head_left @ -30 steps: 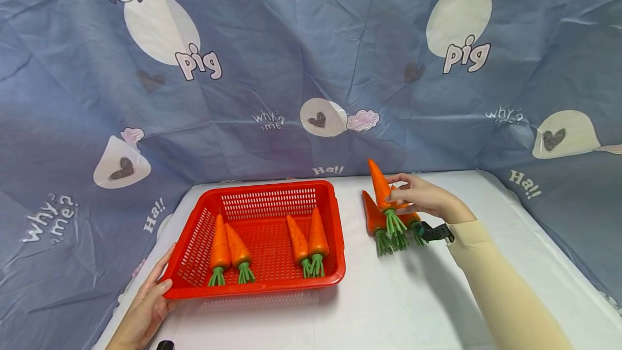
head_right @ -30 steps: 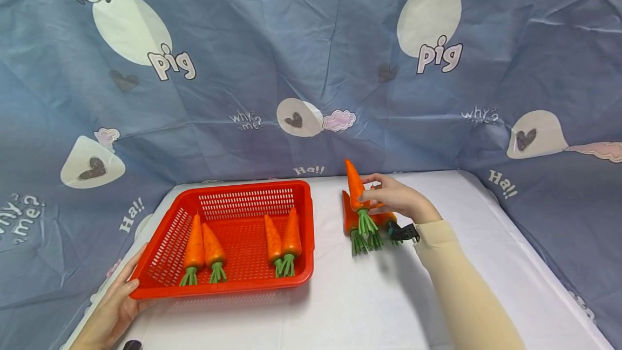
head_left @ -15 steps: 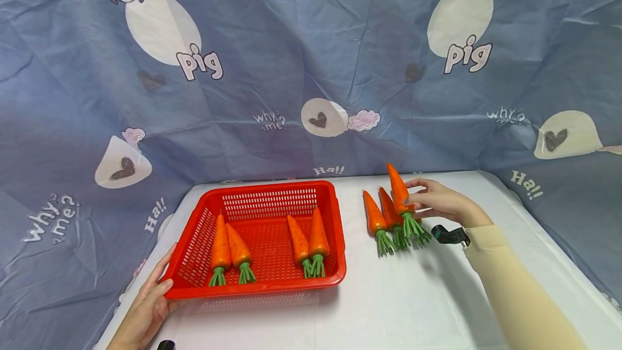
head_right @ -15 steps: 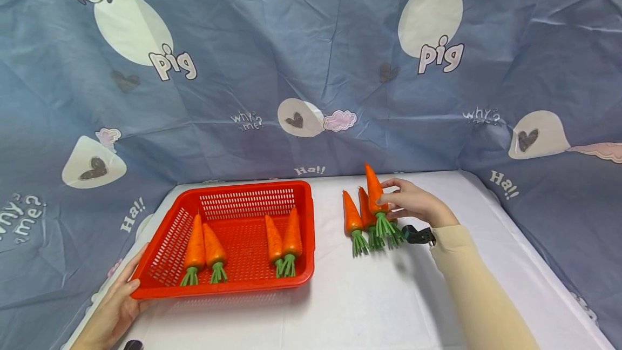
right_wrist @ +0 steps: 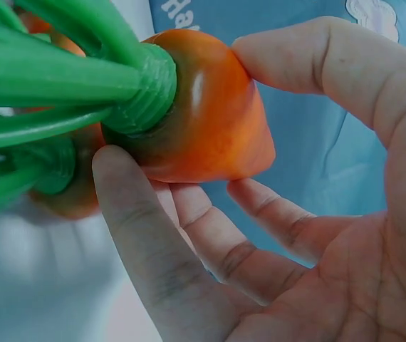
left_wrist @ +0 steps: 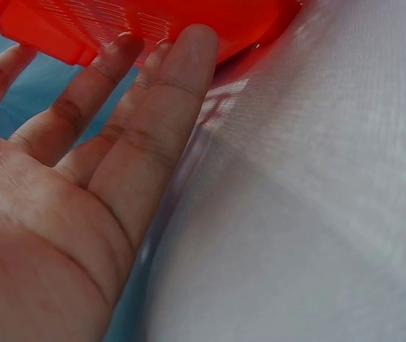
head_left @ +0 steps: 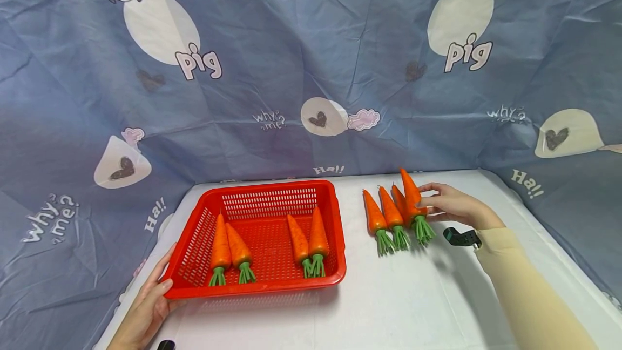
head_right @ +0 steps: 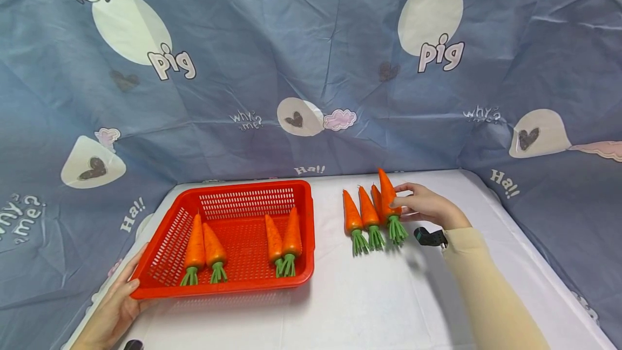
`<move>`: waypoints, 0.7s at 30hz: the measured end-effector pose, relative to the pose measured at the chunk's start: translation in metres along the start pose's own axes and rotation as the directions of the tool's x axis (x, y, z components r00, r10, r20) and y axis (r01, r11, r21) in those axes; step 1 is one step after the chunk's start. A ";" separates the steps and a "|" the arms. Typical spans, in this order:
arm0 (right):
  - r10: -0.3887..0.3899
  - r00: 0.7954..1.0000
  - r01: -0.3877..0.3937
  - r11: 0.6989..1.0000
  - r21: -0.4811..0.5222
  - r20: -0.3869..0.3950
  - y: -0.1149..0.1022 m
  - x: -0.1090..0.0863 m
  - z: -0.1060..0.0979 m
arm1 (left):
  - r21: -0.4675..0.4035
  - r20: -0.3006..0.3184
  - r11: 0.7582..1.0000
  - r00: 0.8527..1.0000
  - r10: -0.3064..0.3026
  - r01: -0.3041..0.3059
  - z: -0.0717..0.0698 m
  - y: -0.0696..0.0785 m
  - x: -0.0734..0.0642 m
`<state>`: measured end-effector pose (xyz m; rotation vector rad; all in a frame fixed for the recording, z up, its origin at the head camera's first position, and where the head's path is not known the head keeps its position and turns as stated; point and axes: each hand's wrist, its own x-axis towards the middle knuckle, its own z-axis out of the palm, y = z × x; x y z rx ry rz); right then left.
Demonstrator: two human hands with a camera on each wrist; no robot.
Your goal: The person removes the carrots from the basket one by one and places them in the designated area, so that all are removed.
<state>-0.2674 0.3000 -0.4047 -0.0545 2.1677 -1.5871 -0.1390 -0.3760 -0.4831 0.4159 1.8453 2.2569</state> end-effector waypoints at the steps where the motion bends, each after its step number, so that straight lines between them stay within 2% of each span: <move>1: 0.004 1.000 -0.004 1.000 -0.001 -0.001 0.001 0.000 -0.001 | -0.001 -0.002 1.000 1.000 -0.001 0.001 0.000 0.000 0.000; 21: 0.042 0.999 -0.042 0.999 0.028 -0.003 0.010 -0.006 -0.021 | 0.022 -0.014 1.000 1.000 -0.012 0.013 0.002 0.001 -0.001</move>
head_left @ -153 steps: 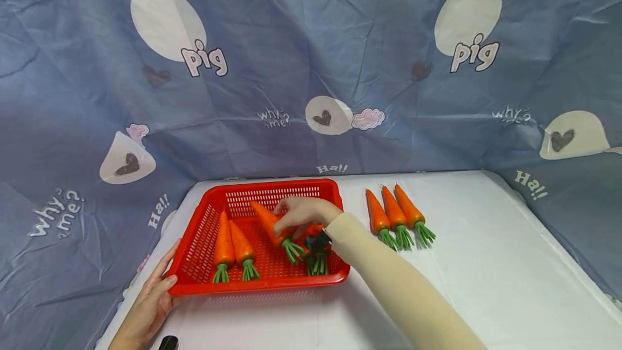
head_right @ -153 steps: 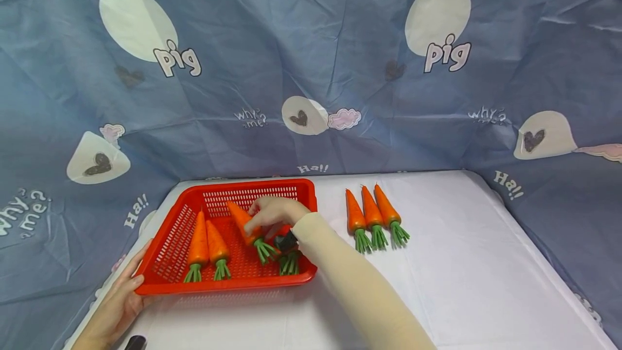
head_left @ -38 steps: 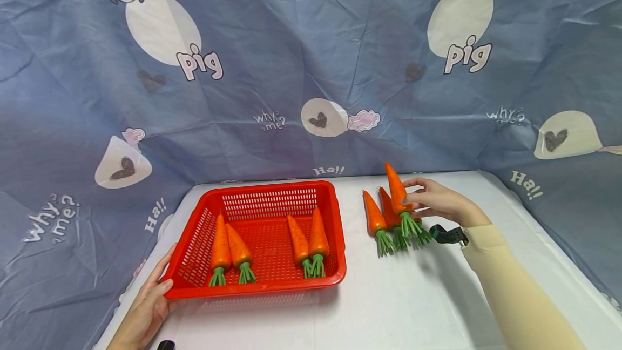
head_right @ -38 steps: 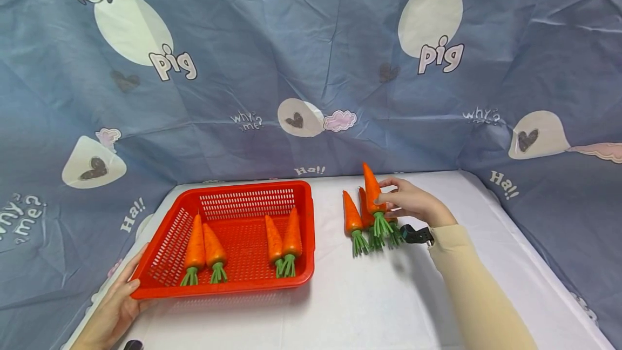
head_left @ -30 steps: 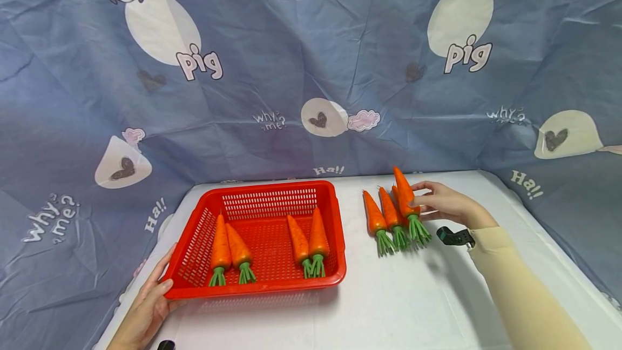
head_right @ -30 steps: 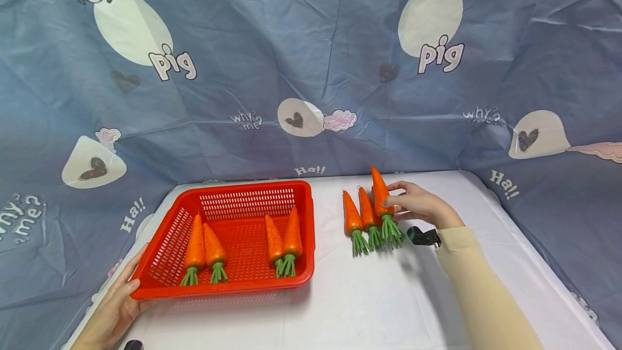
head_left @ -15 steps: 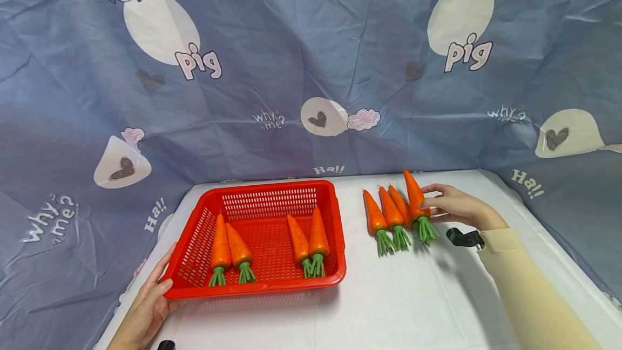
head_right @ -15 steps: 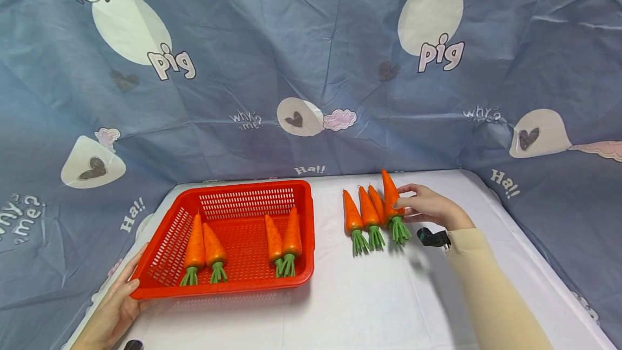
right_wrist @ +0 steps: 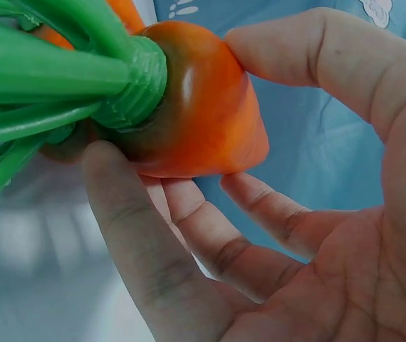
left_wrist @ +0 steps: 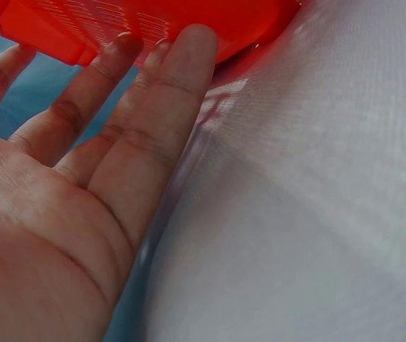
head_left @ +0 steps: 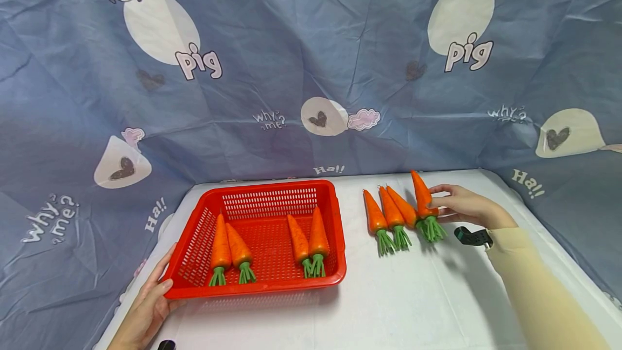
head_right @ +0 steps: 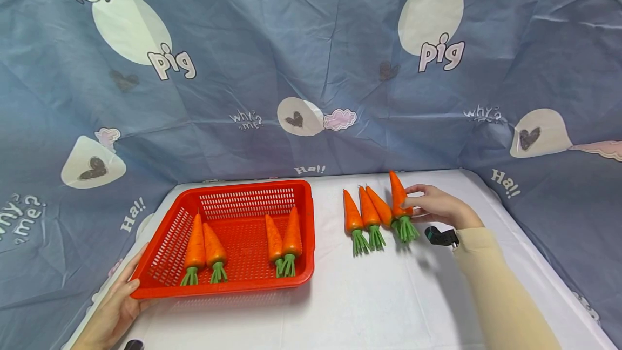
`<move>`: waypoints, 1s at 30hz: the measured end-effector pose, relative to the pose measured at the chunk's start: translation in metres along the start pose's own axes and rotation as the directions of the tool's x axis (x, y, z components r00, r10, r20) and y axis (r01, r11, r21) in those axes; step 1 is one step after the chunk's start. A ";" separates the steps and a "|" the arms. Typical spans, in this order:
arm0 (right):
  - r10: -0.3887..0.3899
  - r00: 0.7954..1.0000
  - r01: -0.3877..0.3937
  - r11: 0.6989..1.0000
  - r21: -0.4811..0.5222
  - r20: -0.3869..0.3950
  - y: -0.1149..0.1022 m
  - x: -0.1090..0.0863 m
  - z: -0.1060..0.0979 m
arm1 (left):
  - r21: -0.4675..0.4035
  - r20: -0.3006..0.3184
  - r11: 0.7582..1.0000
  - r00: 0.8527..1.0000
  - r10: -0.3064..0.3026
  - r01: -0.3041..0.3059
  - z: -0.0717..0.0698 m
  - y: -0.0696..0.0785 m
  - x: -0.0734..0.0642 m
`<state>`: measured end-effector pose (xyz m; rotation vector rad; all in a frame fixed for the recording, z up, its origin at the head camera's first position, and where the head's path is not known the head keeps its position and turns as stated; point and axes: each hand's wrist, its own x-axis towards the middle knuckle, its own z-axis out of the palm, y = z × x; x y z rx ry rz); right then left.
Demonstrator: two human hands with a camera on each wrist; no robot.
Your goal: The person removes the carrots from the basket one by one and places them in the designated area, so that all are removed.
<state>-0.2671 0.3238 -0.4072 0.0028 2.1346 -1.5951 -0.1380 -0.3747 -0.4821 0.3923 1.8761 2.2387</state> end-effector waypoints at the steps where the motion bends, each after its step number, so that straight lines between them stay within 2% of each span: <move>1: 0.001 1.000 -0.001 1.000 -0.002 0.000 0.000 -0.001 -0.001 | -0.001 -0.002 1.000 1.000 -0.001 0.001 0.000 0.000 0.000; 9: 0.016 1.000 -0.017 1.000 0.006 0.014 0.004 -0.001 -0.011 | -0.008 0.005 1.000 1.000 0.003 -0.003 0.000 0.000 0.000; 21: 0.058 0.998 -0.059 0.998 0.027 0.025 0.008 0.001 -0.016 | 0.014 -0.033 0.999 0.999 -0.033 0.034 0.001 0.000 0.000; 27: 0.035 0.998 -0.037 0.999 0.026 0.053 0.007 0.000 -0.019 | -0.004 -0.019 1.000 1.000 -0.019 0.019 0.001 0.000 0.000; 30: 0.021 0.999 -0.022 0.999 0.027 0.043 0.005 -0.002 -0.024 | -0.004 -0.017 1.000 1.000 -0.016 0.016 0.001 0.000 0.000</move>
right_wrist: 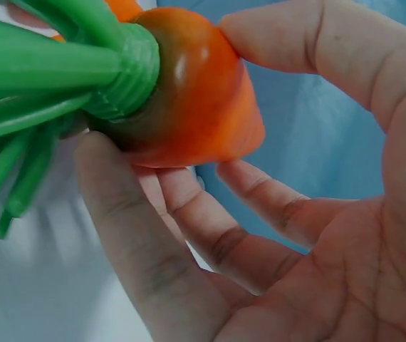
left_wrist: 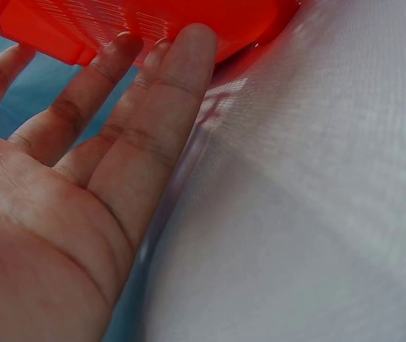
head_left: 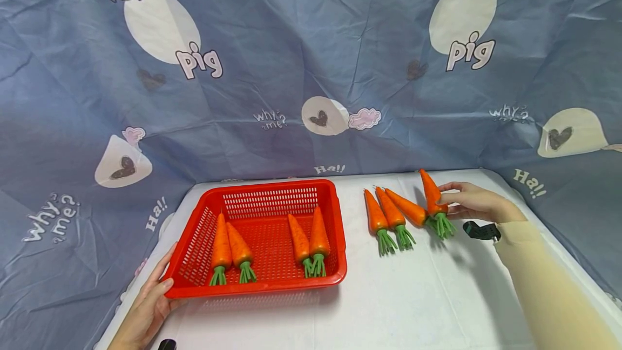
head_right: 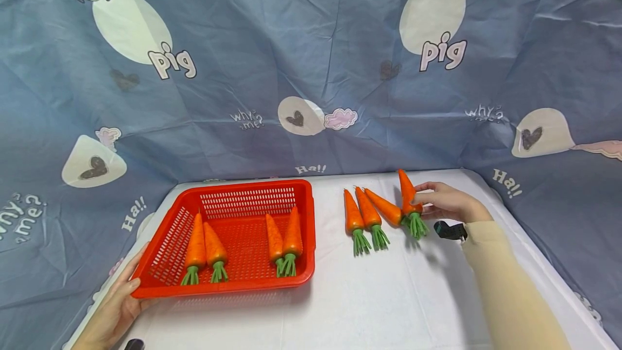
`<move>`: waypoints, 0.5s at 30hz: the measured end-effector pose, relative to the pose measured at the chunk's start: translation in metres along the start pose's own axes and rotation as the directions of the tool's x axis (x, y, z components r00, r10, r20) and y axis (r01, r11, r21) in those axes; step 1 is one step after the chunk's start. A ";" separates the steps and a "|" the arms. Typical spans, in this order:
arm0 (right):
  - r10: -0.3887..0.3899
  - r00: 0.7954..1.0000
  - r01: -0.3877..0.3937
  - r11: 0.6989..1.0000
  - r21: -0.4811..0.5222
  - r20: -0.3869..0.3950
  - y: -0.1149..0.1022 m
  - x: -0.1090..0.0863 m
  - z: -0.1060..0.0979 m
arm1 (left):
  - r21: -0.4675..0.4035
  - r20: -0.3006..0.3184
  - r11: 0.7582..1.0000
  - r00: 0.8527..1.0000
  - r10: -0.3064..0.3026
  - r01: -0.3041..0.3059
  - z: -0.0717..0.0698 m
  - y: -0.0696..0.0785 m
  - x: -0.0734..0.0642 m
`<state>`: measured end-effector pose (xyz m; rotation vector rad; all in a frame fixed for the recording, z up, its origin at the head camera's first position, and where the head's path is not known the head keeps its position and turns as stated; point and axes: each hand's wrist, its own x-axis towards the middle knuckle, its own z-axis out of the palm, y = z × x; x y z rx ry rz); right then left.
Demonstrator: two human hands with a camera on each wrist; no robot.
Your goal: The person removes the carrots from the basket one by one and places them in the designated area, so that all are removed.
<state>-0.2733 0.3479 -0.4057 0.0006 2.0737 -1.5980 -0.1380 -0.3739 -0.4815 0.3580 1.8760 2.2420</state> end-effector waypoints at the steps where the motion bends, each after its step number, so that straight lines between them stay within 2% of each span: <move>1: 0.001 1.000 -0.001 1.000 0.000 -0.010 -0.001 0.000 -0.002 | 0.003 -0.002 1.000 1.000 0.000 0.000 0.000 0.000 0.000; 8: -0.004 0.998 0.000 0.998 -0.067 -0.065 -0.007 0.002 -0.014 | -0.002 -0.005 1.000 1.000 0.005 -0.005 0.000 0.000 0.001; 15: 0.042 0.998 -0.048 0.992 -0.120 -0.052 -0.003 0.007 -0.017 | 0.000 -0.019 1.000 1.000 -0.004 0.004 0.000 0.000 0.000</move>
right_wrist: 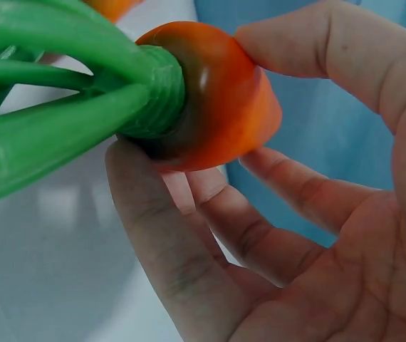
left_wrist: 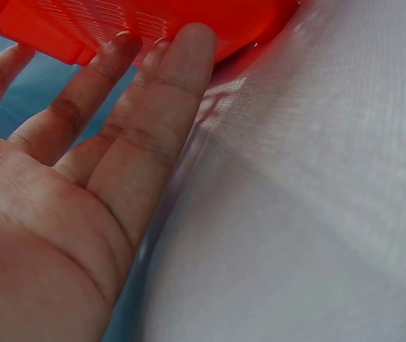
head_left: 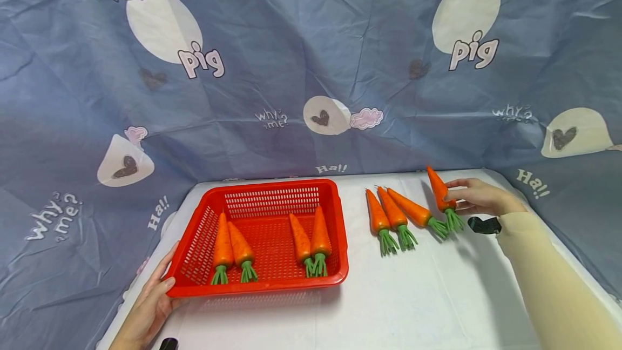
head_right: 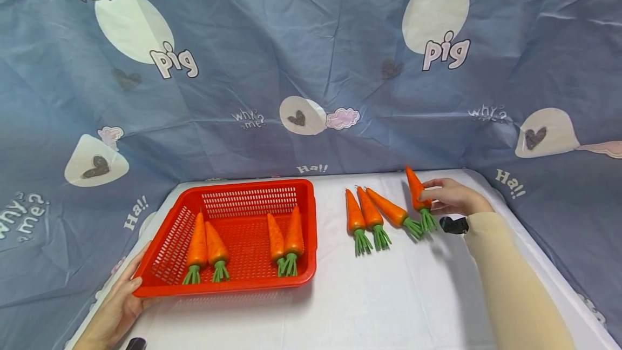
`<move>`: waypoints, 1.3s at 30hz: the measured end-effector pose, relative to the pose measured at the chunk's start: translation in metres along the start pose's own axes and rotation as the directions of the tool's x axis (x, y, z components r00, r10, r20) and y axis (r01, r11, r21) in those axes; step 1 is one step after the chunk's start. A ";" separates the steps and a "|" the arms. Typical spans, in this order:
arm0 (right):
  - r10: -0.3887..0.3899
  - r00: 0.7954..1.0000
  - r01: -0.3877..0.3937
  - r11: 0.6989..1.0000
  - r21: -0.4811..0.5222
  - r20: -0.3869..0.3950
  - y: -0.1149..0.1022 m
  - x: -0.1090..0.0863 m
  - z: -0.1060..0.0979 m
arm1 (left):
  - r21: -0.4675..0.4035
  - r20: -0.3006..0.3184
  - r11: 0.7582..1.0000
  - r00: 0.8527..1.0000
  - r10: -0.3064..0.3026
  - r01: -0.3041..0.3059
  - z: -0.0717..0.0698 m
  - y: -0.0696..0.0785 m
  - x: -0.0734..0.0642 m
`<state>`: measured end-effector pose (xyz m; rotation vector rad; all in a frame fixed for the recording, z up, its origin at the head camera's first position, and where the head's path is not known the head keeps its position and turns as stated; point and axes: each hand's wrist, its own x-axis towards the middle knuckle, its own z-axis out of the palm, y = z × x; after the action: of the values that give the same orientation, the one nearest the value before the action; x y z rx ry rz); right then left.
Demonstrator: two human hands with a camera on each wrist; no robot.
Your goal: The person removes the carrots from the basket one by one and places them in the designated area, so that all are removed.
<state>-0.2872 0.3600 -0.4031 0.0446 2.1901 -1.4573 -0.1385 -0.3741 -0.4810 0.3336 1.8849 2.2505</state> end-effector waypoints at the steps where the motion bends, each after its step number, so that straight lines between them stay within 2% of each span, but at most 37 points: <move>1: 0.008 1.000 -0.008 1.000 -0.006 0.004 0.002 0.001 0.000 | 0.000 -0.003 1.000 1.000 -0.004 0.004 0.000 0.000 0.000; 5: 0.036 0.999 -0.035 0.999 -0.012 0.026 0.010 0.006 0.000 | -0.001 -0.011 1.000 1.000 -0.015 0.015 0.001 0.000 0.001; 11: 0.034 0.997 -0.033 0.999 -0.017 0.064 0.013 0.007 0.004 | 0.006 -0.024 1.000 1.000 -0.016 0.016 0.001 0.000 0.001; 19: 0.044 0.993 -0.046 0.999 0.013 0.107 0.014 0.009 0.011 | 0.029 -0.074 0.998 0.996 -0.048 0.050 0.003 0.000 0.001; 25: 0.051 0.991 -0.053 0.998 0.014 0.122 0.016 0.008 0.012 | 0.028 -0.062 0.999 0.997 -0.042 0.043 0.003 0.000 0.001; 33: 0.035 0.996 -0.037 0.999 0.022 0.084 0.017 0.007 0.010 | 0.020 -0.043 0.999 0.998 -0.034 0.035 0.002 0.000 0.000; 39: 0.031 0.998 -0.030 0.999 -0.018 0.058 0.017 0.007 0.008 | 0.027 -0.063 0.998 0.997 -0.051 0.053 0.004 0.001 0.000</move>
<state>-0.2848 0.3583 -0.4230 0.0290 2.1460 -1.4058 -0.1377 -0.3709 -0.4795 0.2183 1.9342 2.2272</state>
